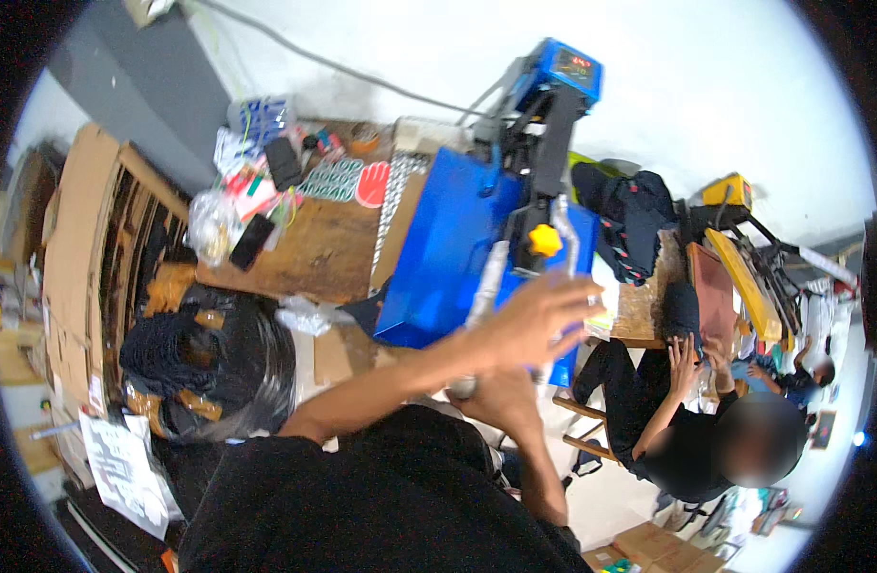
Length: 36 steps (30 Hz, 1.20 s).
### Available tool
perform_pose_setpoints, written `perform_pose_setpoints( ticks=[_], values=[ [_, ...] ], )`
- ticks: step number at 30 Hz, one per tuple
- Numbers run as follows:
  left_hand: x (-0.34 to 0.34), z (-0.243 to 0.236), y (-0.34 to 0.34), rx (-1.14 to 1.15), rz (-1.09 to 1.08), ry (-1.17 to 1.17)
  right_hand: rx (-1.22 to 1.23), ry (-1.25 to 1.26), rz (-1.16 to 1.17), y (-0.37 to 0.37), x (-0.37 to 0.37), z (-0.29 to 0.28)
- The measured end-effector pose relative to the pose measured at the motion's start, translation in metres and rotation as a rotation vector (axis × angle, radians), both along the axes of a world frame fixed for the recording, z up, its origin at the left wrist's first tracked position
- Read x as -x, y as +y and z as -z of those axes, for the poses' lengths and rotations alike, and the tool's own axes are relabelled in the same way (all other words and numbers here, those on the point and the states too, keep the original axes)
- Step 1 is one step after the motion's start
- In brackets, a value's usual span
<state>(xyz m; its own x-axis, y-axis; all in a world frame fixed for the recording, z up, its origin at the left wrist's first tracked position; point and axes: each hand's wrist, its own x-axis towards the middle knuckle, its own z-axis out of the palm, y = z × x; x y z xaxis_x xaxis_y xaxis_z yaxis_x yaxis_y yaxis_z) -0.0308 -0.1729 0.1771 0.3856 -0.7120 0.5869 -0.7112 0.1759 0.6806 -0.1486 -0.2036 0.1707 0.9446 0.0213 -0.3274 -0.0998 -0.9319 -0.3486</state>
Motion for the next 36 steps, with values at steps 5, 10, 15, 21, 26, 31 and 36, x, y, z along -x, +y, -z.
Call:
perform_pose_setpoints(
  ticks=[5,10,15,21,26,31,36],
  values=[
    [-0.107,0.027,-0.090,-0.492,-0.017,-0.474,-0.008,0.137,-0.049,0.002,-0.010,-0.012],
    [-0.100,0.011,-0.116,-0.712,-0.071,-0.385,-0.167,0.043,-0.089,-0.013,0.001,0.003],
    [-0.093,0.008,-0.133,-0.783,-0.140,-0.279,-0.239,0.061,-0.115,-0.022,0.002,0.006],
    [-0.093,0.003,-0.133,-0.777,-0.133,-0.231,-0.209,0.019,-0.111,-0.020,0.010,0.021],
    [-0.102,-0.013,-0.135,-0.754,-0.181,-0.249,-0.309,0.188,-0.094,-0.024,0.000,-0.089],
    [-0.095,-0.061,-0.097,-0.486,-0.002,0.201,-0.226,0.035,-0.116,-0.019,0.006,-0.101],
    [-0.054,-0.068,0.080,0.044,-0.446,0.180,-0.116,0.013,-0.048,-0.015,0.009,-0.108]
  ],
)
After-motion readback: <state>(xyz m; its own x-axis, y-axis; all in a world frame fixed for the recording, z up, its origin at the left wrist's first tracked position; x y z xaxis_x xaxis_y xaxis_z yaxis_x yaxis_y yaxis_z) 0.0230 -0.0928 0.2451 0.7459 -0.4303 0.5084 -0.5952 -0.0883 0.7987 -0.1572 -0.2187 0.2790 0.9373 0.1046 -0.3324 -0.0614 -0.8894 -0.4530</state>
